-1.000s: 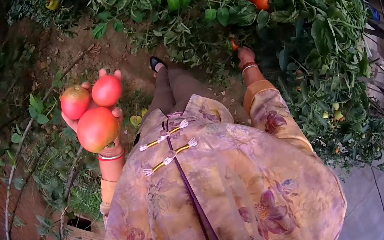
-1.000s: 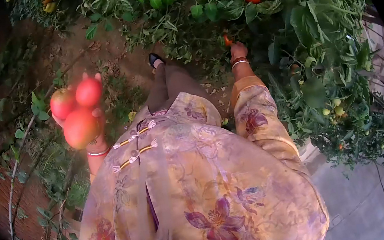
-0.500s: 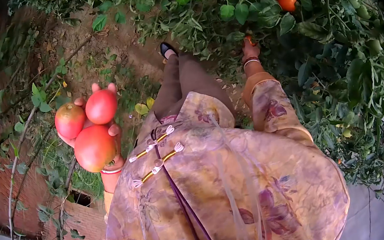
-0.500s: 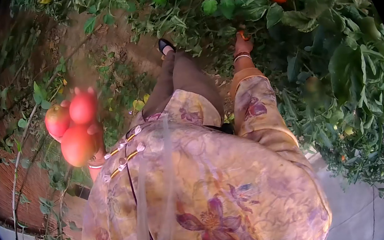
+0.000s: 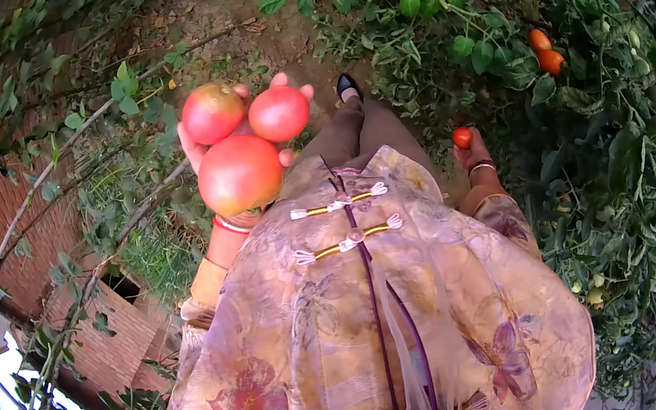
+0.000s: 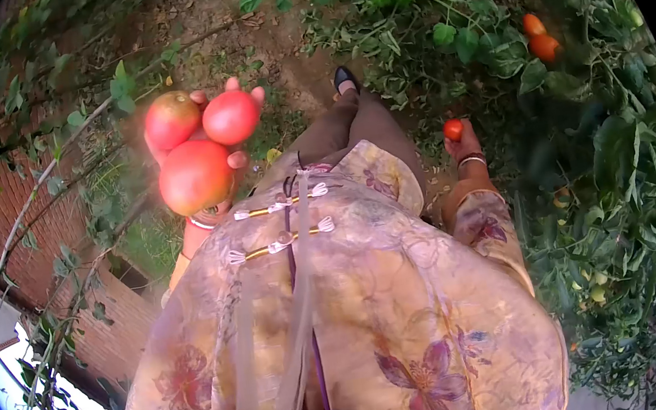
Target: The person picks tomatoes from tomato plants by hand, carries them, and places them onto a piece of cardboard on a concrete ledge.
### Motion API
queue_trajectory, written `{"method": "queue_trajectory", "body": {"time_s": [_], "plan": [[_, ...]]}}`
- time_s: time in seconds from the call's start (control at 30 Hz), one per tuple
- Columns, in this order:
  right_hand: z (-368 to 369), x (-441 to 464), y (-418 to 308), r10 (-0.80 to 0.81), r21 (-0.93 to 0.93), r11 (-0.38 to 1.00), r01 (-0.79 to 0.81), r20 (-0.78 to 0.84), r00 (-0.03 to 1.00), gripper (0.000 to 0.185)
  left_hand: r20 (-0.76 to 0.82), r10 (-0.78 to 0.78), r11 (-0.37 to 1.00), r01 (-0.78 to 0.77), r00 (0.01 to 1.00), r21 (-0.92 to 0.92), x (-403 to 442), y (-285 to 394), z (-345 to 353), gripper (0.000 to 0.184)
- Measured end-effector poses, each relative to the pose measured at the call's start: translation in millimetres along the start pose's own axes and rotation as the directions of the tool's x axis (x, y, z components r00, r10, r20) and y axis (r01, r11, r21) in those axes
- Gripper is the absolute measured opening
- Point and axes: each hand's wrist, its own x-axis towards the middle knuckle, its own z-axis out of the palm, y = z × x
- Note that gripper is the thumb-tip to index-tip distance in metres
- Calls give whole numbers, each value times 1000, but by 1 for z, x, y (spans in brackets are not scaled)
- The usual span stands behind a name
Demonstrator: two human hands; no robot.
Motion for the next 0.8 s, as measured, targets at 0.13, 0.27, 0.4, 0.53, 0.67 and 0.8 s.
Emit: {"method": "queue_trajectory", "body": {"time_s": [0.13, 0.27, 0.4, 0.53, 0.67, 0.8], "plan": [[46, -98, -3, -180, -100, 977, 189, 99, 979, 48, 108, -39, 993, 50, 993, -108, 0, -8, 2, 70], [126, -237, -30, -495, -1, 836, 549, 432, 754, 47, 128, -46, 998, 51, 991, -38, -2, -21, 14, 66], [196, -351, -61, -686, 82, 444, 892, 671, 281, 52, 166, -97, 995, 97, 981, 7, 2, -26, 21, 68], [251, -420, -82, -707, 207, 253, 945, 706, 35, 59, 225, -185, 983, 178, 957, 52, 9, -25, 31, 71], [289, -446, -79, -641, 305, 372, 877, 767, 5, 58, 254, -172, 970, 120, 952, 209, 11, -17, 36, 77], [310, -456, -69, -618, 319, 420, 850, 786, 10, 52, 380, 140, 716, -358, 914, 599, 5, -13, 37, 80]]}}
